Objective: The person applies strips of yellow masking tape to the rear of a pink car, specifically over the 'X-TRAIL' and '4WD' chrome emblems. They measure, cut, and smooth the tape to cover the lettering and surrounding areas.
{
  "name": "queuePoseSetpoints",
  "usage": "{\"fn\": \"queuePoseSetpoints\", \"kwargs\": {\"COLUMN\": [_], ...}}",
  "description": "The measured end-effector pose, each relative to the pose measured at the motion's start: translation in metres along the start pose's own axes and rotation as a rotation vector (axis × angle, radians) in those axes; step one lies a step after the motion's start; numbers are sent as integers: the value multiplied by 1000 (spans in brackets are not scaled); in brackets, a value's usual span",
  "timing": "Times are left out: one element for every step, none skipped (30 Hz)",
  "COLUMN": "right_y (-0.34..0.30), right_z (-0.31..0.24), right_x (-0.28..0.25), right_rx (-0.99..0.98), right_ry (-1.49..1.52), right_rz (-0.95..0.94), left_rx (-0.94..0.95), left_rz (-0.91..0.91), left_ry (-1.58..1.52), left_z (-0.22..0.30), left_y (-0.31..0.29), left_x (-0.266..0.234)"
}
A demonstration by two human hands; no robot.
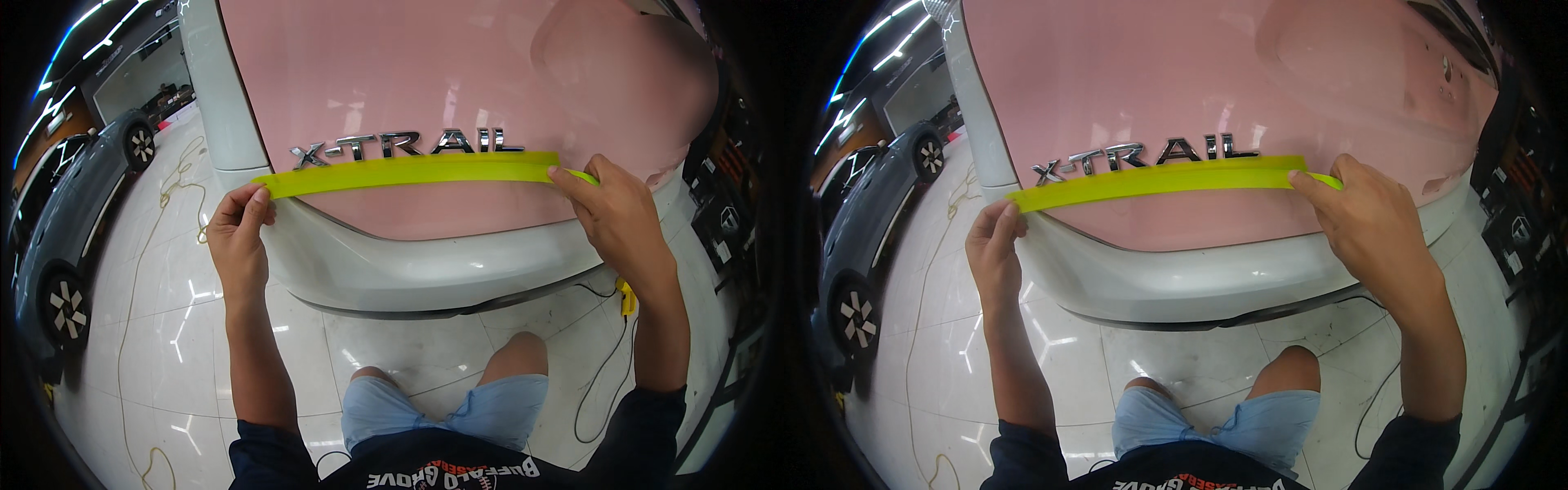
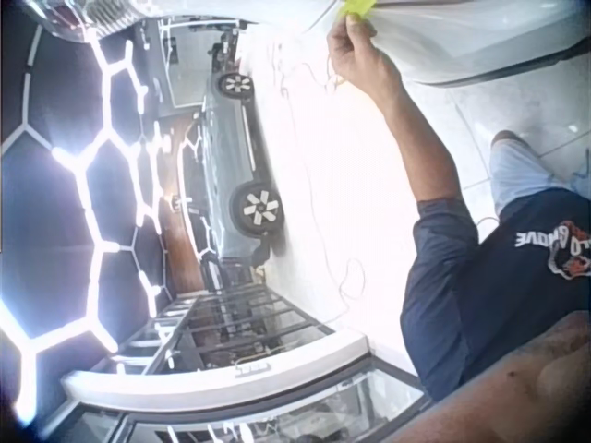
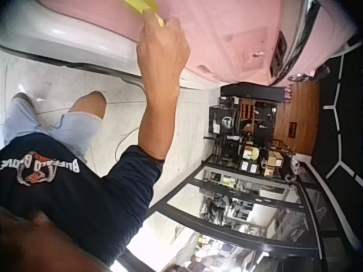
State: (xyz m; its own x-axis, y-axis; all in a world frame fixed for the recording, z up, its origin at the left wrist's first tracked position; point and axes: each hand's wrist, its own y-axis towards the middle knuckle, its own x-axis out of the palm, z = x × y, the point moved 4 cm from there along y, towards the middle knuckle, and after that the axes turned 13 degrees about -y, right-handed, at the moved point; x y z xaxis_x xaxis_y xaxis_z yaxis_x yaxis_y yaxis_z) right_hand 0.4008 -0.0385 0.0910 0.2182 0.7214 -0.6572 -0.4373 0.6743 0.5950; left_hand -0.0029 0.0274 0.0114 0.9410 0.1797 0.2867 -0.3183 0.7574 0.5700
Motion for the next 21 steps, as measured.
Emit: {"fn": "queuePoseSetpoints", "kwargs": {"right_y": [2, 4, 5, 5, 5, 5, 5, 5, 6, 6, 6, 6, 6, 6, 6, 6, 6, 6, 7, 7, 8], "right_z": [0, 1, 2, 2, 2, 3, 3, 2, 2, 1, 1, 1, 1, 1, 1, 1, 2, 2, 2, 3, 2], "right_x": [2, 4, 6, 7, 7, 7, 7, 6, 6, 6, 6, 6, 7, 6, 6, 6, 5, 6, 7, 6, 6], "right_rx": [-5, -6, -8, -10, -10, -10, -9, -6, -2, 1, 8, 14, 21, 21, 23, 24, 18, 13, 7, 10, 12], "right_ry": [-26, -43, -59, -76, -72, -70, -67, -70, -73, -76, -71, -67, -63, -49, -36, -24, -24, -23, -23, -27, -31], "right_rz": [8, 12, 16, 20, 21, 21, 21, 24, 26, 29, 27, 26, 24, 23, 22, 20, 18, 15, 12, 6, -2], "left_rx": [7, 14, 21, 21, 22, 22, 29, 37, 45, 40, 36, 31, 37, 45, 52, 66, 79, 92, 113, 136, 158], "left_rz": [2, 4, 5, 7, 8, 10, 6, 3, 0, 6, 12, 18, 19, 21, 21, 32, 39, 46, 57, 64, 72], "left_ry": [-8, -12, -17, -4, 8, 19, 14, 11, 8, 22, 37, 51, 61, 71, 80, 108, 130, 151, 166, 178, 190], "left_z": [-2, -4, -4, -4, -3, -2, -2, -2, -2, -2, -1, -1, -1, 0, 0, 1, 2, 2, 1, 0, 0], "left_y": [0, 1, 1, 1, 1, 1, 2, 2, 2, 2, 1, 1, 0, 0, 0, 0, -1, -2, -3, -4, -4], "left_x": [1, 1, 1, 1, 2, 3, 3, 2, 2, 3, 5, 6, 7, 8, 10, 10, 11, 13, 13, 14, 14]}}
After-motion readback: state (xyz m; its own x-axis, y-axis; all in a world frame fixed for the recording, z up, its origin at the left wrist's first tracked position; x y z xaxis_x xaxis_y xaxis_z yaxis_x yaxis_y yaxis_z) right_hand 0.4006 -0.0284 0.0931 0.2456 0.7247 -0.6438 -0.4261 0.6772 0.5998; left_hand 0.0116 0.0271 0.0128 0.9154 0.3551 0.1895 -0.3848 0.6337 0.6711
